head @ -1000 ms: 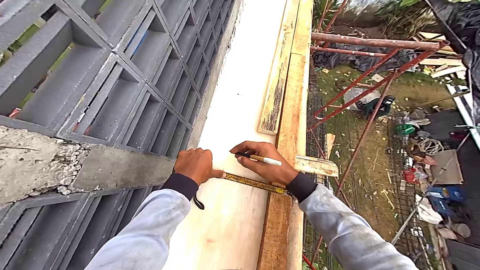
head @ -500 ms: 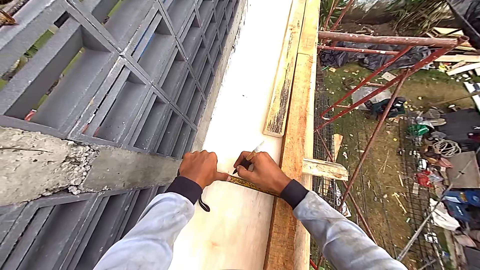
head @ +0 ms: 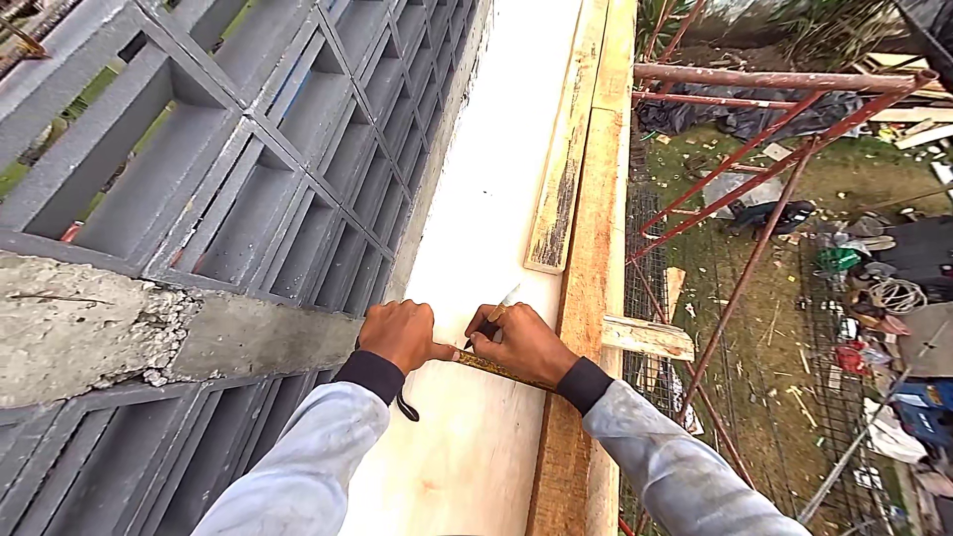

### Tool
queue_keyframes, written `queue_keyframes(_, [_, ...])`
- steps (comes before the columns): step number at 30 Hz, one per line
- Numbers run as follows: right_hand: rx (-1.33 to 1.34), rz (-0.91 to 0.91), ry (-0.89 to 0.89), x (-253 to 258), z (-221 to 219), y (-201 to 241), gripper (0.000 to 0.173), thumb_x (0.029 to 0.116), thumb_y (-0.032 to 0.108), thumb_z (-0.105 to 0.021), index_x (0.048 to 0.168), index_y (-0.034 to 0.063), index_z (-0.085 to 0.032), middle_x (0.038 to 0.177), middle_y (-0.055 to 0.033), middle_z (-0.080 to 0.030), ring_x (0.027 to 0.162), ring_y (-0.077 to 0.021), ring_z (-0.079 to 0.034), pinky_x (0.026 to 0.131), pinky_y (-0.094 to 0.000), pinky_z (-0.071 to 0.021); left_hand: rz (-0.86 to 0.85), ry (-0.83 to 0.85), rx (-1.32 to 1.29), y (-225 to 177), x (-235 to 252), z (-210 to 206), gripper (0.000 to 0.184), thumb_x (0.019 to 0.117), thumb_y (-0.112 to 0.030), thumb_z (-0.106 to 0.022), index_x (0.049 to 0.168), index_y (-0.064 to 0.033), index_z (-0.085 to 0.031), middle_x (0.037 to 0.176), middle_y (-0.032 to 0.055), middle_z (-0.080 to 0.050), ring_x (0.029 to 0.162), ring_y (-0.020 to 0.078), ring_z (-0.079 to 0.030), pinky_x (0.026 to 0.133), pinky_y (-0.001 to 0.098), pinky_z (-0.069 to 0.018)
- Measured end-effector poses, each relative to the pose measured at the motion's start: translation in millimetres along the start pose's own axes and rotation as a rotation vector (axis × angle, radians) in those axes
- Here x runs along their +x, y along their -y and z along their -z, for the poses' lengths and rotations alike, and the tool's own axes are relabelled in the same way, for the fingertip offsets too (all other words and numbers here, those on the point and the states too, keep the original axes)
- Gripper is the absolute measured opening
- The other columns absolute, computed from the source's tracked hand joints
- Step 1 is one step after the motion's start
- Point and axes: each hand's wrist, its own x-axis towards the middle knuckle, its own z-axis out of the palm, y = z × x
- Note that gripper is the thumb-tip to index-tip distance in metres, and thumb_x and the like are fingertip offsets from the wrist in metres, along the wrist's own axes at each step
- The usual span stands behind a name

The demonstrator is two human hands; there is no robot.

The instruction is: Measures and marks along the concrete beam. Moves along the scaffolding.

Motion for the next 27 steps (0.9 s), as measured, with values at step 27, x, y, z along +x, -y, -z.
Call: queue_keyframes(27, [-0.092,0.007,0.033,1,-2,-9,0.018,0.0949,0.042,-0.062,0.095,0.0287,-0.073,0.076,0.017,-0.07,0.071,0.0044,-0.065,0.067,-0.0272,-0.0561,-0.015,0.04,-0.226,45,-30,-41,0.08,0.0734,-0.093,-0.053,0.095,-0.019,-0.073,0.093,0.0066,-0.071,0.094,0.0279,-0.068,0.082,0.057,-0.0511])
